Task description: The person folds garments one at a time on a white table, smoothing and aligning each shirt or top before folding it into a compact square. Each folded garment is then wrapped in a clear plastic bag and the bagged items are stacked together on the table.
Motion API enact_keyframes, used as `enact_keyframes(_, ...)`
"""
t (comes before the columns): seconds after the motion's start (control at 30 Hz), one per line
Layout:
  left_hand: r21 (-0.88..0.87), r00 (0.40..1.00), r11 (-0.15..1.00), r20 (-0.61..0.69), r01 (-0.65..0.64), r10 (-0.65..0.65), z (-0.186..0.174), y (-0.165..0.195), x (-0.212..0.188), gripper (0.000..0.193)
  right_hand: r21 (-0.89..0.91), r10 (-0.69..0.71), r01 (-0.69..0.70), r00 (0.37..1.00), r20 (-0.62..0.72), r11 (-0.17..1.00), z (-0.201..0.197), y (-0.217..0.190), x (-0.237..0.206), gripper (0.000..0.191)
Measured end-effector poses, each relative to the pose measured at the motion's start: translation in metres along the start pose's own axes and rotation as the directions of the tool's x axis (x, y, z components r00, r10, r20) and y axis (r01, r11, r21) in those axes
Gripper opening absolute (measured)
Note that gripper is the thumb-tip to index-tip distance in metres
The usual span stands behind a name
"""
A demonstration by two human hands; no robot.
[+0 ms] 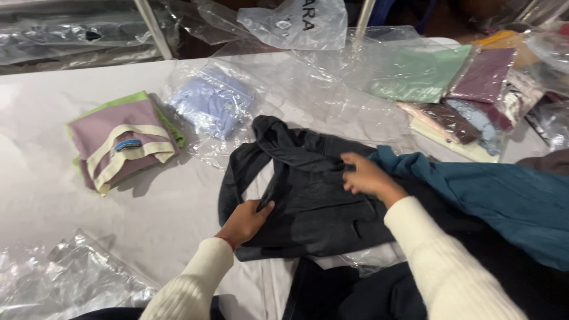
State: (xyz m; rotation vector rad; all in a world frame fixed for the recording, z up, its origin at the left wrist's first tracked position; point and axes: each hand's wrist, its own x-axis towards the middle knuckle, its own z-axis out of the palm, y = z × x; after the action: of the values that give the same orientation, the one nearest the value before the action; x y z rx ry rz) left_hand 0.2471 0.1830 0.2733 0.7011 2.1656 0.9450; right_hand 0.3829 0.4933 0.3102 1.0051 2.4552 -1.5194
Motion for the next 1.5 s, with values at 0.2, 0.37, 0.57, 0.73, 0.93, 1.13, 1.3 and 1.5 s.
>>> enact_keyframes(0.2, 0.038, 0.996, 0.999, -0.091, -0.009, 0.012, -0.043, -0.011, -0.02, 0.058, -0.585, -0.027, -0.038, 0.994, -0.102, 0.81, 0.01, 0.024, 0.009, 0.055)
enact_keyframes(0.37, -0.014, 0.984, 0.999, -0.17, -0.049, 0.046, -0.089, -0.001, -0.031, 0.054, -0.635, 0.033, -0.054, 0.998, -0.044, 0.771, -0.029, 0.011, 0.007, 0.036)
enact_keyframes(0.57, -0.218, 0.965, 0.955, -0.208, -0.202, 0.156, -0.11, 0.025, -0.04, 0.047, -0.149, -0.157, 0.135, 0.976, -0.15, 0.98, -0.059, -0.02, -0.004, 0.029)
enact_keyframes(0.73, -0.094, 0.873, 0.95, -0.43, -0.298, 0.231, -0.146, 0.072, -0.036, 0.05, -0.104, -0.288, 0.269, 0.914, -0.286, 0.958, -0.096, -0.076, -0.029, 0.025)
enact_keyframes(0.93, 0.204, 0.541, 0.819, -0.661, -0.537, 0.519, -0.232, 0.162, -0.051, 0.049, 0.108, -0.443, 0.469, 0.874, -0.2, 0.877, -0.177, -0.17, -0.086, 0.016)
enact_keyframes(1.13, 0.157, 0.498, 0.782, -0.692, -0.603, 0.523, -0.291, 0.275, -0.12, 0.048, -0.256, -0.653, 0.606, 0.642, -0.401, 0.753, -0.25, -0.273, -0.163, 0.014)
enact_keyframes(1.3, -0.315, 0.55, 0.45, -0.471, -0.835, 0.69, -0.303, 0.344, -0.198, 0.039, -0.561, -0.725, 0.46, 0.434, -0.534, 0.688, -0.291, -0.315, -0.217, 0.025)
enact_keyframes(1.5, -0.297, 0.697, 0.634, -0.221, -0.714, 0.682, -0.247, 0.365, -0.223, 0.048, -0.174, -0.427, 0.424, 0.627, -0.652, 0.889, -0.311, -0.286, -0.207, 0.017)
